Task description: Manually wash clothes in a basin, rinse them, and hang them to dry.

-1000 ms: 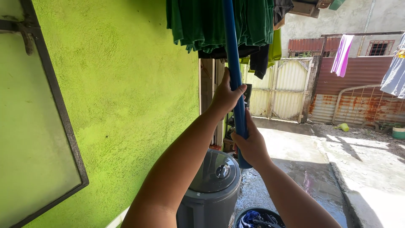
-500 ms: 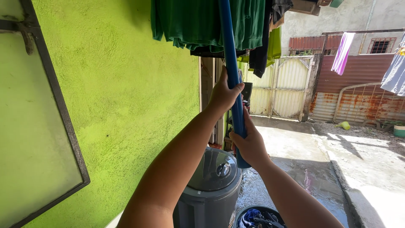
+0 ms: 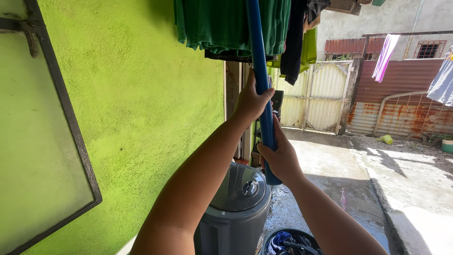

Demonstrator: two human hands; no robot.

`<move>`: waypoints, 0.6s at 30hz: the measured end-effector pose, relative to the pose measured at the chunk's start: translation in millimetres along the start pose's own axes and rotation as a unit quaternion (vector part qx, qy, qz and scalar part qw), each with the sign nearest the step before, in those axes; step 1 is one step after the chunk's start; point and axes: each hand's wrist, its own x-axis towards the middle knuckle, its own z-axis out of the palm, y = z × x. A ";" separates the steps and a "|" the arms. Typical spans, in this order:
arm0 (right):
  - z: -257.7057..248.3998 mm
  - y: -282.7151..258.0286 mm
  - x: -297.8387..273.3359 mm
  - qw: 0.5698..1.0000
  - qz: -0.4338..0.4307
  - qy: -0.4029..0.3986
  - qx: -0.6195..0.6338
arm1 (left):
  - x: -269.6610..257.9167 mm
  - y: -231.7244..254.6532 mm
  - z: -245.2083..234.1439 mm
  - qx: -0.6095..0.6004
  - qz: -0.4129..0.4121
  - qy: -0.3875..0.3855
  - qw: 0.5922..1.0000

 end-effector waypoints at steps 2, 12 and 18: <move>-0.4 0.2 -2.5 1.000 0.006 -0.006 0.014 | -0.3 -5.0 1.5 -0.014 0.011 -0.008 1.000; -0.7 -2.3 2.3 1.000 0.017 0.002 0.007 | 9.5 -8.4 4.7 -0.002 0.014 0.005 1.000; -1.3 13.0 -3.6 1.000 -0.011 -0.005 0.010 | -3.1 -8.5 7.2 0.045 0.005 0.019 0.999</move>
